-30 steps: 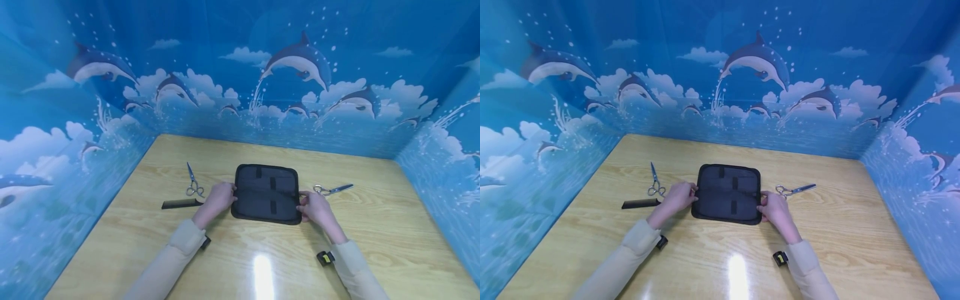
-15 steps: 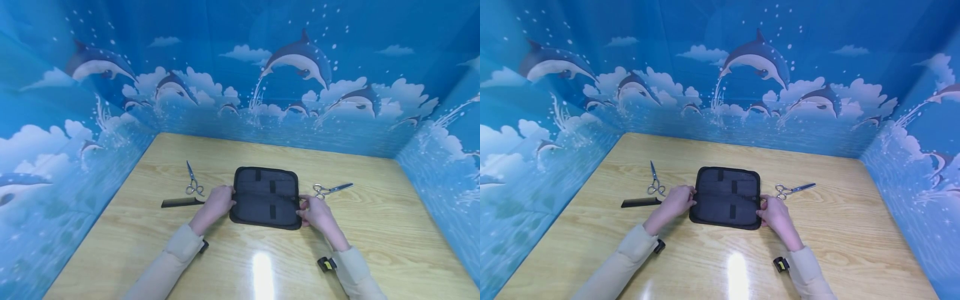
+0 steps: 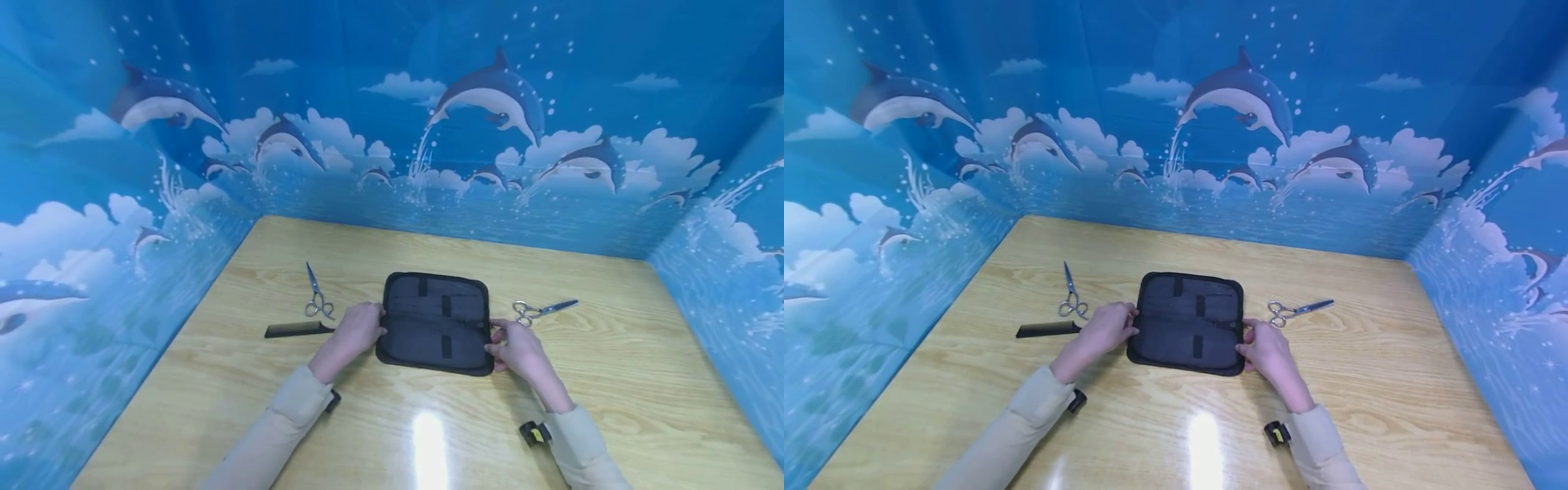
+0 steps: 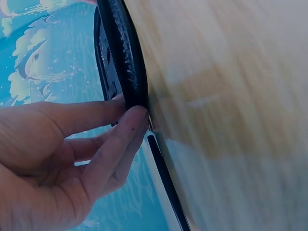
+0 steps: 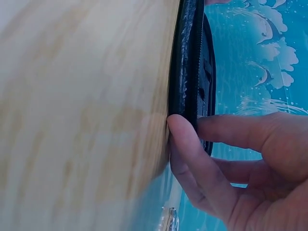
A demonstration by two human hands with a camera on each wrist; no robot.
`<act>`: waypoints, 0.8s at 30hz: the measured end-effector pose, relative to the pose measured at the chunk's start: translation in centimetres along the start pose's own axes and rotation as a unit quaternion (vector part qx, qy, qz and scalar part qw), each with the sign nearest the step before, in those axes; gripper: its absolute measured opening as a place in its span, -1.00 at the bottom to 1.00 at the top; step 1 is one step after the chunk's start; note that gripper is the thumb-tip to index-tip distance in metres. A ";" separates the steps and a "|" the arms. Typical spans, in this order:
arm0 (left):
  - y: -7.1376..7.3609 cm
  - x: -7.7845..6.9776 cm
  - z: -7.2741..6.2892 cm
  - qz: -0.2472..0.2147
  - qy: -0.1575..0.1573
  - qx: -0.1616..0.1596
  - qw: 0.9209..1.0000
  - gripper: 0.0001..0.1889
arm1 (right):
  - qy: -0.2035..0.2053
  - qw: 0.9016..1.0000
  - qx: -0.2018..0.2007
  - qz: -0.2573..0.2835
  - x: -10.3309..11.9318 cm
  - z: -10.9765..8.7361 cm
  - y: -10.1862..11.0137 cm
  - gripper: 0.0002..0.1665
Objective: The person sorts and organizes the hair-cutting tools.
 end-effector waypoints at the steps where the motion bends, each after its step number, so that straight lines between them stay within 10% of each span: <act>1: 0.0 0.2 0.0 -0.012 0.002 0.006 1.000 -0.63 | -0.003 1.000 0.001 0.001 -0.1 0.0 0.0 -0.25; 12: 4.5 4.5 -0.4 -0.097 0.000 -0.005 0.995 -0.80 | 0.042 0.997 -0.024 -0.065 0.7 0.0 0.9 -0.28; 18: 6.9 9.0 -1.8 -0.070 -0.005 -0.027 0.997 -0.90 | 0.079 0.991 -0.054 -0.096 1.5 -0.1 1.4 -0.36; 24: 6.5 11.3 -3.1 -0.031 -0.003 0.016 0.999 -0.77 | 0.079 0.990 -0.046 -0.108 1.3 0.1 1.0 -0.30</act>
Point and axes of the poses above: each hand's wrist, its own z-axis towards the middle knuckle, its own y-axis out of the back of the hand, x = y × z, the point moved 10 cm from there along z, towards the middle knuckle, and after that the axes turned 2 degrees about -x, right-handed, at the moved point
